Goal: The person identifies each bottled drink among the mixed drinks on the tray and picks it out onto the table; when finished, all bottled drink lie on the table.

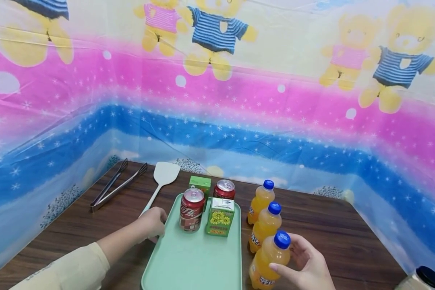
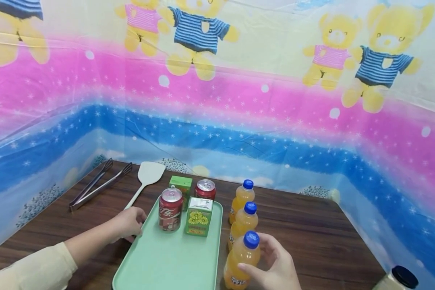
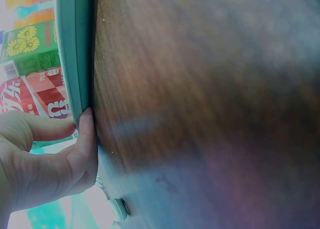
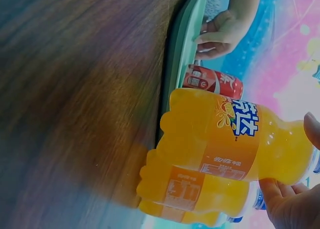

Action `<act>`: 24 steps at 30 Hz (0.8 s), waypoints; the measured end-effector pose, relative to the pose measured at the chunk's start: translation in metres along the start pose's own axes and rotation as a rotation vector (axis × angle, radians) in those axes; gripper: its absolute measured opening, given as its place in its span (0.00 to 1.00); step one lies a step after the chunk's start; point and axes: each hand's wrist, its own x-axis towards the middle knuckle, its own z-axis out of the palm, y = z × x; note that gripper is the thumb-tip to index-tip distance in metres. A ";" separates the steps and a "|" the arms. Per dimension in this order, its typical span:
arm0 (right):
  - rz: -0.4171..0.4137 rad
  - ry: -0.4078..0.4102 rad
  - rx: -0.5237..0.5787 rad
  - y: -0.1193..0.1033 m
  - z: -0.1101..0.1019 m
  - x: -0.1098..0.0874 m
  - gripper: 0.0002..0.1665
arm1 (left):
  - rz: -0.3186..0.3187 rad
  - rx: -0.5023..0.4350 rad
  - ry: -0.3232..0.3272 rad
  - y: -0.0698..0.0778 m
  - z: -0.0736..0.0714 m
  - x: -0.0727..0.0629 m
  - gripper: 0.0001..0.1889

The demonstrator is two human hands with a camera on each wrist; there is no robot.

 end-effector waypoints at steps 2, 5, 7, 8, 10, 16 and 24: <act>0.017 0.001 0.002 0.001 -0.001 0.000 0.32 | 0.004 -0.004 0.000 0.000 0.000 0.000 0.18; 0.033 0.001 0.006 0.003 -0.003 0.000 0.32 | 0.017 -0.005 -0.004 0.000 0.000 -0.001 0.17; 0.033 0.000 0.012 0.004 -0.004 0.000 0.32 | 0.021 -0.006 -0.005 0.001 0.000 -0.002 0.17; 0.033 0.001 0.015 0.005 -0.004 0.000 0.33 | 0.024 -0.007 -0.005 0.001 0.000 -0.002 0.17; 0.039 0.000 0.020 0.006 -0.004 -0.001 0.33 | 0.027 -0.010 -0.007 0.001 0.000 -0.003 0.17; 0.049 -0.004 0.041 0.010 -0.003 -0.001 0.33 | 0.017 -0.016 -0.017 0.001 -0.001 -0.002 0.18; 0.040 -0.002 0.041 0.014 -0.003 -0.001 0.33 | 0.028 -0.011 -0.009 0.001 0.000 -0.002 0.18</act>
